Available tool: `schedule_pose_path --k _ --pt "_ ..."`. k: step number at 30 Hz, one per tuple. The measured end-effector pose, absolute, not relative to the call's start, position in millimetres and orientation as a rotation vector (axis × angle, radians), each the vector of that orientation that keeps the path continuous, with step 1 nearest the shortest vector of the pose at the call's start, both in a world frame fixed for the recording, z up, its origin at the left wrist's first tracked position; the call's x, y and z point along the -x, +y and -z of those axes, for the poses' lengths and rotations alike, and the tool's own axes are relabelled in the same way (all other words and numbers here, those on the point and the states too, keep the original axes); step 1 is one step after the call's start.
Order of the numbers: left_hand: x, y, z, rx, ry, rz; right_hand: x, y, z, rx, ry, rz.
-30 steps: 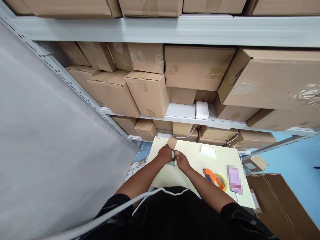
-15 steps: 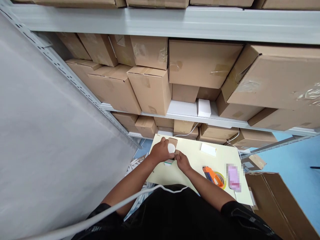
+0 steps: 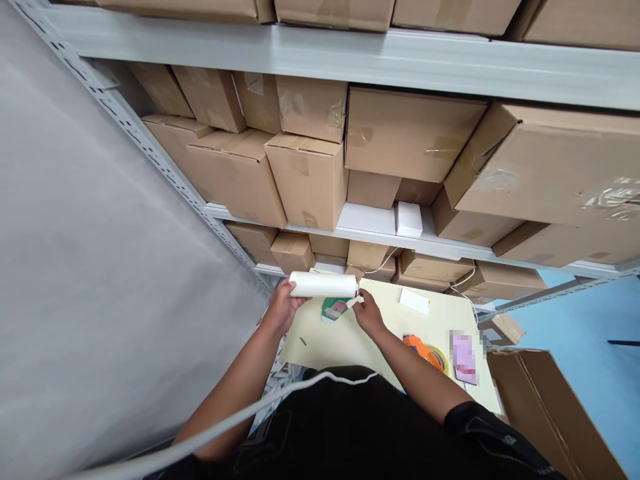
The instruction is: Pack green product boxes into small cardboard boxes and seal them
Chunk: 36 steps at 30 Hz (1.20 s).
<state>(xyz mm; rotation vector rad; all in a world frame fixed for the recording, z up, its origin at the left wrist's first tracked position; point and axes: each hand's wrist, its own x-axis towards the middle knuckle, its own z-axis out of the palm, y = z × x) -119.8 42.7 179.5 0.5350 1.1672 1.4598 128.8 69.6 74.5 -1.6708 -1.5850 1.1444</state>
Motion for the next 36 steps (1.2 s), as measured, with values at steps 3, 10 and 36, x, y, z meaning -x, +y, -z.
schedule_pose_path --k 3,10,36 --pt "111 31 -165 -0.347 1.093 -1.425 -134 76 -69 1.678 -1.555 -1.142" --pt "130 21 -155 -0.233 1.123 -1.483 -145 90 -67 1.845 -1.493 -1.191" --pt "54 38 -184 -1.545 1.12 -1.075 -140 51 -175 1.392 -1.595 -0.943"
